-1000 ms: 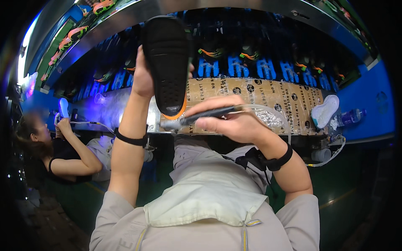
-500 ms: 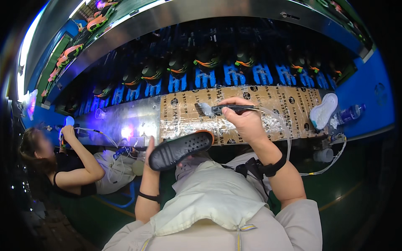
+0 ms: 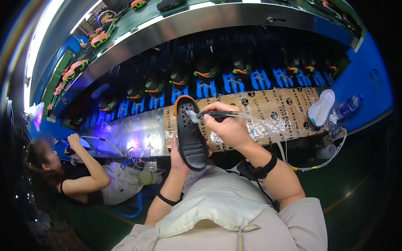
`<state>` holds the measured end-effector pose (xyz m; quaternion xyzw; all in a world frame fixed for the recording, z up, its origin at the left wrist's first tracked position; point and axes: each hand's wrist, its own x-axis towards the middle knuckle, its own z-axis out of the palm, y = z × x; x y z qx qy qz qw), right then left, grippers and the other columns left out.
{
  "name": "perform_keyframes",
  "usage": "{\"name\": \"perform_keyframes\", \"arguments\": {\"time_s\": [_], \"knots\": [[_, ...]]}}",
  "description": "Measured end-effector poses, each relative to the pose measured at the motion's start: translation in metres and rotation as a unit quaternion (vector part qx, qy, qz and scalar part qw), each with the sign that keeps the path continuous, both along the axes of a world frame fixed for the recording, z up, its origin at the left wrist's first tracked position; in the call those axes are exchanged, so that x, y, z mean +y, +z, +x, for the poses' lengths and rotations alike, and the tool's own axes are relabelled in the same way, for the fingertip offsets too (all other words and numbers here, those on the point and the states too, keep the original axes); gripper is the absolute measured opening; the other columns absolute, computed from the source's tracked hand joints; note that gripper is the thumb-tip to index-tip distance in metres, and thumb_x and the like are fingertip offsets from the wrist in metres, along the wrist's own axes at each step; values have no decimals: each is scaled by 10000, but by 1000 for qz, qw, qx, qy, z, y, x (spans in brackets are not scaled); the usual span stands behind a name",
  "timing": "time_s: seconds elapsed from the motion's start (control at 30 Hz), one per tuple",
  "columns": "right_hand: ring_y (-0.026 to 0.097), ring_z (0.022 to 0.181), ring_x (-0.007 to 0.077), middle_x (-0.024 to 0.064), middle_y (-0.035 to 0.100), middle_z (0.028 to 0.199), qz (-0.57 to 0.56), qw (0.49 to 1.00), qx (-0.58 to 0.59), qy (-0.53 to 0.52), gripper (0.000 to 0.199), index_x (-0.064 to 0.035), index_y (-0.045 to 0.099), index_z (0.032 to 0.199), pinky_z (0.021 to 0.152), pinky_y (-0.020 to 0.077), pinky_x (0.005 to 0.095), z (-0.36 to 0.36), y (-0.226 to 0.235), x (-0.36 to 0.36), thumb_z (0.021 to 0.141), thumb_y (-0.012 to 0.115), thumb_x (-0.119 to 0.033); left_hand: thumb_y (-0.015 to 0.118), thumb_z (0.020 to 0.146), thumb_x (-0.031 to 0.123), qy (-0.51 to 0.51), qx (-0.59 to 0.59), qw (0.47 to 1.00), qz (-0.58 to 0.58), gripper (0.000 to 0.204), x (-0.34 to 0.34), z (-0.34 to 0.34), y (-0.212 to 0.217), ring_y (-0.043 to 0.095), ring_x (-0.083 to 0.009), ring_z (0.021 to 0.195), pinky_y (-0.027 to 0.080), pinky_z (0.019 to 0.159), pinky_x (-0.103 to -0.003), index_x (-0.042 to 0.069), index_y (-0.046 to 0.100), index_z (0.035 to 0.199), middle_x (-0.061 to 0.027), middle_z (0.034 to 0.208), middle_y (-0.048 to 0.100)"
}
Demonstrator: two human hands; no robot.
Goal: Applying adhesive or liquid treatment to the bottom of shoe soles using a brush-tip applicator on a manufacturing line.
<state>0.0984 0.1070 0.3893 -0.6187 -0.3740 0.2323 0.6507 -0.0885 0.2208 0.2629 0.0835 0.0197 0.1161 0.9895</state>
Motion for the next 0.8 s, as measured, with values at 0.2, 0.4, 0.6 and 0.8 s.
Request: {"name": "perform_keyframes", "arguments": {"time_s": [0.2, 0.4, 0.6, 0.8], "knots": [[633, 718, 65, 53, 716, 817, -10, 996, -64, -65, 173, 13, 743, 1047, 624, 500, 250, -11, 9, 24, 894, 723, -66, 367, 980, 597, 31, 69, 996, 40, 807, -21, 10, 26, 628, -420, 1267, 520, 1072, -595, -9, 465, 1504, -270, 1373, 622], [736, 785, 348, 176, 751, 894, 28, 949, -314, -19, 219, -26, 743, 1026, 721, 582, 412, -32, -2, 21, 829, 755, -122, 382, 1017, 445, 143, 126, 978, 83, 573, -13, 21, 24, 654, -274, 1235, 496, 1105, -466, 60, 606, 1378, -139, 1324, 675], [716, 779, 399, 180, 743, 865, -172, 891, -361, 215, 214, -38, 775, 977, 760, 583, 463, -24, 40, -6, 804, 770, -165, 319, 1057, 524, 110, -8, 990, 89, 641, -6, 24, 34, 647, -312, 1238, 484, 1123, -484, 62, 601, 1401, -154, 1346, 672], [680, 782, 296, 146, 754, 922, 91, 946, -309, -47, 233, 9, 756, 1045, 723, 549, 388, -15, 34, 27, 818, 782, -37, 273, 1074, 619, 121, -44, 992, 11, 729, -17, 29, 40, 590, -319, 1350, 507, 1125, -505, 96, 454, 1548, -153, 1481, 577]]}}
